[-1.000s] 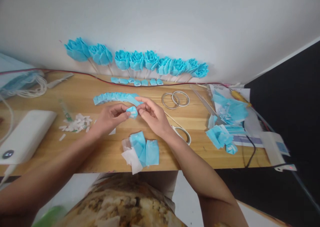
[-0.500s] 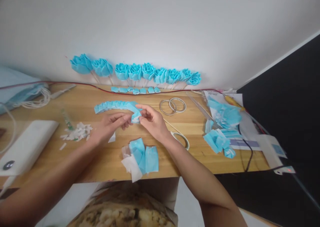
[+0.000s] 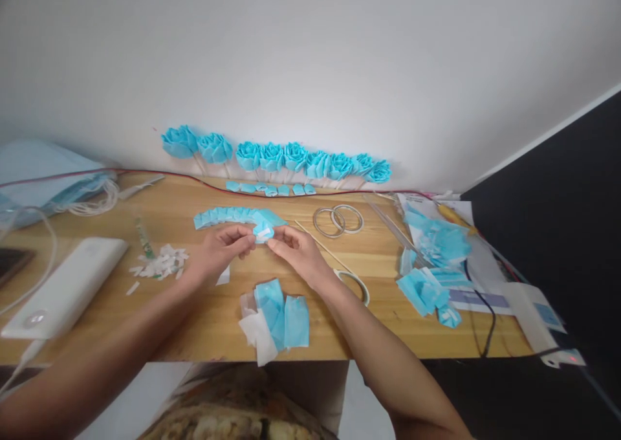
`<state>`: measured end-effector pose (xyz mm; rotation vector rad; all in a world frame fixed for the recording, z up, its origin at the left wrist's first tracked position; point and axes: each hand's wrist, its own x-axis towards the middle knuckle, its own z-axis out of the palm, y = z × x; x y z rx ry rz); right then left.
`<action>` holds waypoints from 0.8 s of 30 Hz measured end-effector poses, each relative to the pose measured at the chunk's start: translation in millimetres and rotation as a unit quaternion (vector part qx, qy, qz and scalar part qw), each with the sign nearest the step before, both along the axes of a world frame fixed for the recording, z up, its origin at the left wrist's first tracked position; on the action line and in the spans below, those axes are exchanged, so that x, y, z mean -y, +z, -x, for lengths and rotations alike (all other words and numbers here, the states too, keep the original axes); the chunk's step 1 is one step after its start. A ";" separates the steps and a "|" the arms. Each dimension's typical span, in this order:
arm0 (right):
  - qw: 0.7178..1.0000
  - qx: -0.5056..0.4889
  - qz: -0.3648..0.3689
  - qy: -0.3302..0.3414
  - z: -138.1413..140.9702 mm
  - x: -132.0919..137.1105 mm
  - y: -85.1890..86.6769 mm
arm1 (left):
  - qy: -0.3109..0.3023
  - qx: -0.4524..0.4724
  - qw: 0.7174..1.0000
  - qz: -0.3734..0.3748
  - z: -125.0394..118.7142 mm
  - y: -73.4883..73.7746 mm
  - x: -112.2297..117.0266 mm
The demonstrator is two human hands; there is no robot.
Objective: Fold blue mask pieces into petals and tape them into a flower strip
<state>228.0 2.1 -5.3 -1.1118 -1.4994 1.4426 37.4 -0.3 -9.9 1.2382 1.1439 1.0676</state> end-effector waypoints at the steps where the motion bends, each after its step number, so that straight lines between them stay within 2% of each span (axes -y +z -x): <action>1: 1.000 0.012 -0.009 -0.006 0.8 0.2 -0.1 | -0.003 -0.003 1.000 -0.002 -0.1 -0.7 0.1; 6: 0.998 0.049 -0.041 -0.023 1.3 -0.5 -3.0 | -0.026 -0.002 1.000 0.005 -0.6 -3.6 0.8; 11: 0.995 0.073 -0.061 -0.023 -0.1 -1.7 -2.1 | -0.041 0.014 0.999 -0.013 0.6 1.4 2.5; 17: 0.993 0.083 -0.079 -0.021 2.6 0.4 -0.1 | -0.059 -0.037 0.998 0.006 -0.7 7.1 2.8; 21: 0.994 0.078 -0.069 0.013 -3.2 -0.4 1.4 | -0.050 -0.032 0.998 0.008 -1.4 3.8 1.0; 24: 0.998 0.037 -0.050 -0.011 -8.7 -2.8 0.7 | -0.049 -0.035 0.998 0.000 -1.3 1.3 0.6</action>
